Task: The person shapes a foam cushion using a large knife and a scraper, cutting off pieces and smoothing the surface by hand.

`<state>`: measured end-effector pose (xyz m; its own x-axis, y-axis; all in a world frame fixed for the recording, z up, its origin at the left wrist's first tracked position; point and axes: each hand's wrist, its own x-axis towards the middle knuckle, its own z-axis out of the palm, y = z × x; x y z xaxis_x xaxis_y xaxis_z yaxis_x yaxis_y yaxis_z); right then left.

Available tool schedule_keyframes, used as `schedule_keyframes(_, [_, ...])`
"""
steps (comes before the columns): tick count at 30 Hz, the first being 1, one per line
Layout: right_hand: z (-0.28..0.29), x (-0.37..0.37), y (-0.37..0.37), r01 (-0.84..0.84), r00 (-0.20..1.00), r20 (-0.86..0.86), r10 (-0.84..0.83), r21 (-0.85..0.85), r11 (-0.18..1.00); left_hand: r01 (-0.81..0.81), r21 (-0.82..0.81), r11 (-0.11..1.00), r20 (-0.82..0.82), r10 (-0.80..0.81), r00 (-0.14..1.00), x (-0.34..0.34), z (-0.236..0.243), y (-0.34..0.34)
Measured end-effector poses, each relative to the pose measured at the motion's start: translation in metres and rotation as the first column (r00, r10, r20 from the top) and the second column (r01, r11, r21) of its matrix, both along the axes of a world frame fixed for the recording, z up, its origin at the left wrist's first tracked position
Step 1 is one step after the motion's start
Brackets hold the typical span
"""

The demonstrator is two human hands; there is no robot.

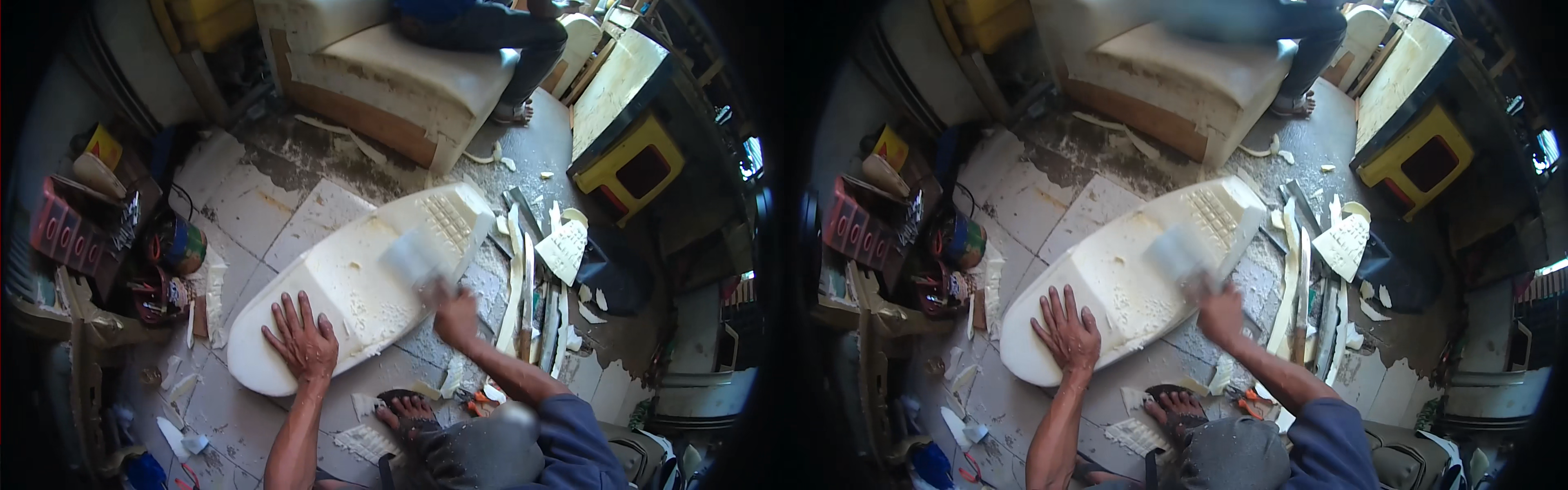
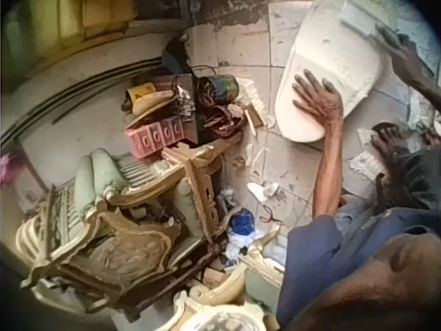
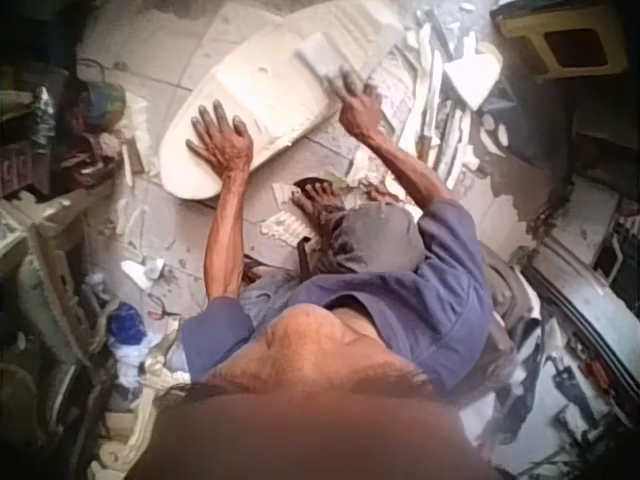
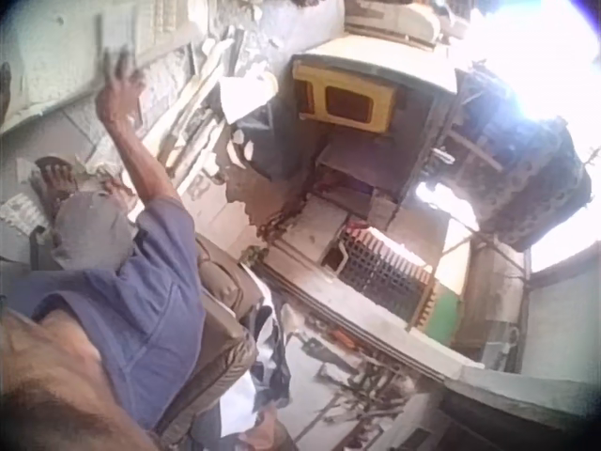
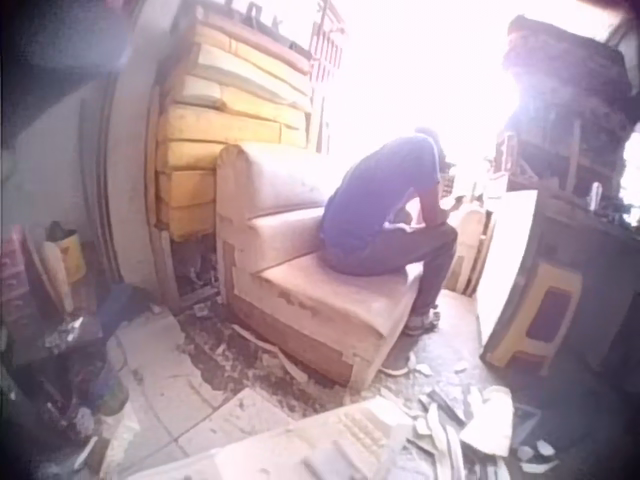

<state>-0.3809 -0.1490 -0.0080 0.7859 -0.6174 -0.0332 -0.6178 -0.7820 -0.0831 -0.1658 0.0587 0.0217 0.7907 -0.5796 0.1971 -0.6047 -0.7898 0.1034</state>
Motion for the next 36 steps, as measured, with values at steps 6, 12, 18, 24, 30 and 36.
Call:
schedule_keyframes(6, [-0.003,0.011,0.009,-0.002,0.966,0.259,-0.003,0.018,1.000,-0.016,0.008,1.000,-0.005,0.016,1.000,-0.001,-0.005,0.011])
schedule_keyframes(12, [-0.009,0.026,0.008,-0.106,0.960,0.230,0.161,-0.232,0.967,-0.026,0.026,0.999,-0.003,0.026,1.000,-0.001,-0.004,0.012])
schedule_keyframes(18, [-0.009,-0.004,0.018,0.122,0.978,0.188,-0.090,-0.169,0.978,0.014,0.040,0.999,-0.055,-0.012,0.998,-0.012,-0.003,0.001])
schedule_keyframes(24, [-0.005,-0.011,-0.005,0.032,0.990,0.141,-0.012,-0.139,0.990,0.012,0.020,1.000,-0.064,-0.011,0.998,-0.010,0.001,-0.003])
schedule_keyframes(30, [-0.006,-0.001,-0.018,-0.010,0.983,0.182,0.033,-0.125,0.992,-0.001,-0.005,1.000,-0.011,0.001,1.000,-0.003,-0.004,0.000])
schedule_keyframes(36, [0.028,0.005,0.033,-0.262,0.932,0.240,0.272,-0.073,0.962,-0.012,-0.006,1.000,-0.001,0.012,1.000,0.001,-0.007,0.012])
